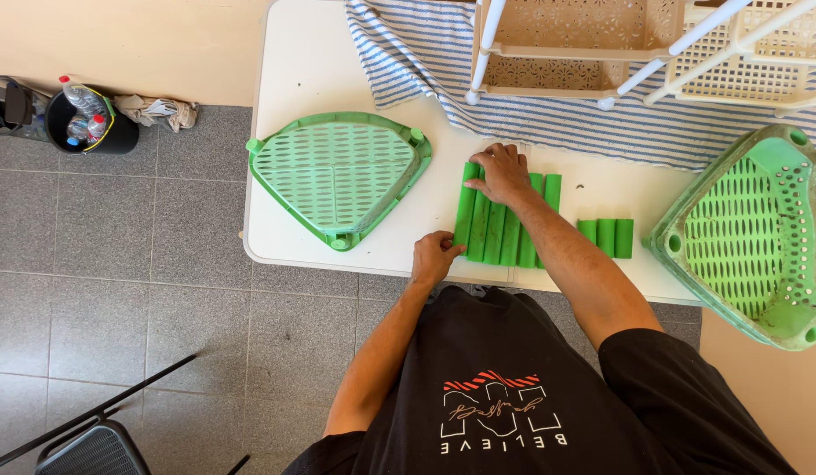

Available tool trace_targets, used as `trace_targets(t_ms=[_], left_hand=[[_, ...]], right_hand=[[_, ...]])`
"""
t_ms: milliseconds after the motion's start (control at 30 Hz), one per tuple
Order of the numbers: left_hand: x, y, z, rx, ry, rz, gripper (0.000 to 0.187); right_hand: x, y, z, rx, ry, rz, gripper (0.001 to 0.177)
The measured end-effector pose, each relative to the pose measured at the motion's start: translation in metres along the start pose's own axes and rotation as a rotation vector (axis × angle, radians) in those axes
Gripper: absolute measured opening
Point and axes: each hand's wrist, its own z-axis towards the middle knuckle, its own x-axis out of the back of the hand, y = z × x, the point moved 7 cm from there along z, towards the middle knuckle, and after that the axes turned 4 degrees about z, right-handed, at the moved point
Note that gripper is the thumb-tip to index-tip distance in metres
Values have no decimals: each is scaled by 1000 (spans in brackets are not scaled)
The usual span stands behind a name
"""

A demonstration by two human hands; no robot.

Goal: The person disassembles a green triangular plastic stool by removing its legs and separating the seat from the base. The removed parts are placed on the table, and the components are organized into the base tray.

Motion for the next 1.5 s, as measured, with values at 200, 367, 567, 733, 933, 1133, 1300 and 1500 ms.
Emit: trace_targets(t_ms=[200,367,567,733,933,1133,1300,1500], left_hand=[[-4,-6,0,44,-34,-33,47],[-2,-5,-2,37,-47,-42,47],[11,6,-8,51,-28,-109,48],[60,6,-20,14,231,-235,37],[164,-52,-39,184,697,-412,27],[246,-122,-12,340,877,-219,38],[261,-162,20,416,805,-218,68],[248,-165,26,516,706,-296,87]], right_hand=[[-1,-1,-3,-10,-24,-1,58],[-1,-3,-4,-6,-34,-3,58],[7,-5,-7,27,35,39,60],[26,-19,-4,112,174,134,51],[20,-44,33,115,130,496,60],[-10,-54,69,-10,-7,543,78],[-13,-68,79,-46,-43,494,83],[-11,-82,78,-142,-84,491,88]])
